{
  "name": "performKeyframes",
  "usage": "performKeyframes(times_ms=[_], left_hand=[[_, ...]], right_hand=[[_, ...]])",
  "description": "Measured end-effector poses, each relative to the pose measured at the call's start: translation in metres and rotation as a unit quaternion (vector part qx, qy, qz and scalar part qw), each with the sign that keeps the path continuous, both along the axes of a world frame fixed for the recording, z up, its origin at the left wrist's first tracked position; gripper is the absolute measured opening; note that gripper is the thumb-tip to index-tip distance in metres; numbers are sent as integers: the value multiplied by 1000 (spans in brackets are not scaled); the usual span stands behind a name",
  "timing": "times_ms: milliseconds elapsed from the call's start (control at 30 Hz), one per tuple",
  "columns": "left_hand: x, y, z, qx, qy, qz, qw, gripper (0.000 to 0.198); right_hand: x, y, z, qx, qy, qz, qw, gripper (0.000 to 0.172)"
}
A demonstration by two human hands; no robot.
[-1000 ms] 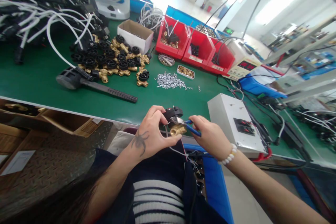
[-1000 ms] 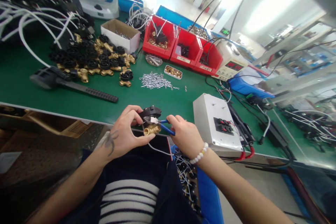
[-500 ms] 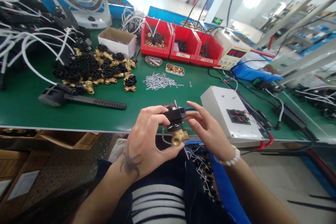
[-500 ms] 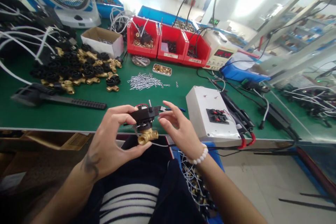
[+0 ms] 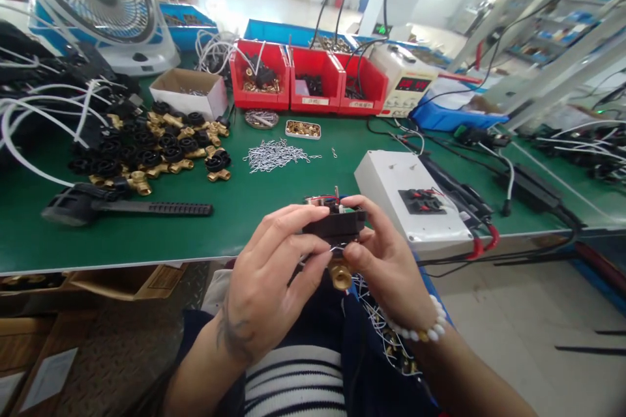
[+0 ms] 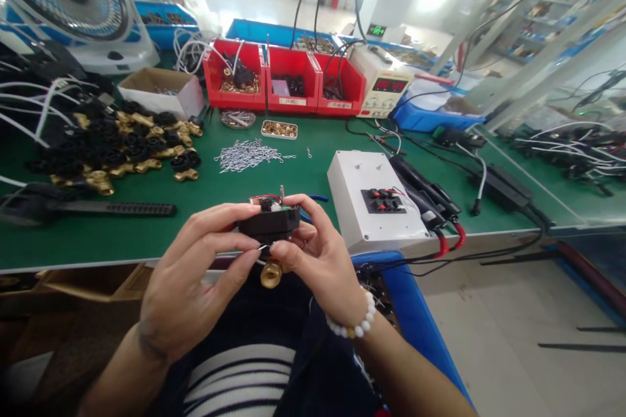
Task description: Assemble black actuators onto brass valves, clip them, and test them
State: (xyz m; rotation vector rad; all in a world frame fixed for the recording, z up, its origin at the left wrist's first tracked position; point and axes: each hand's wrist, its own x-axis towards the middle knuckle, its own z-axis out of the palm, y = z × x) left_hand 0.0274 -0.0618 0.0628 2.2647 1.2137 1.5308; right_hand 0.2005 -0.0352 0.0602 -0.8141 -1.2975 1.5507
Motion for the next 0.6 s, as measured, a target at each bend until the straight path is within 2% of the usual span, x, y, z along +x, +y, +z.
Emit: performKeyframes(times_ms=[333,400,433,467,500,533,567,600], left_hand=[[12,-3,-13,3,-25,53,998,7],[13,-4,-18,-16,-58,57,997,15],[13,-4,-20,-39,-110,58,991,26],[13,-3,-22,-85,-186,48,978,36],[13,-2,-24,-154,-276,19,949,43],[12,0,-24,-239,-363,-29,900,48],[12,2,-24,-324,-431,-85,838,51],[11,4,-24,-391,-476,-134,776,53]], right_hand=[[-9,-2,-11,-72,65,-10,995,42],[-12,-1,-14,-78,64,-3,995,44],[-13,-1,-14,-73,64,0,995,45],[-14,-1,-13,-60,59,1,996,45],[-15,-1,-11,-39,41,3,998,46],[-14,0,-6,-7,-3,10,1000,49],[-12,3,1,39,-74,22,996,51],[-8,8,10,95,-162,31,982,53]])
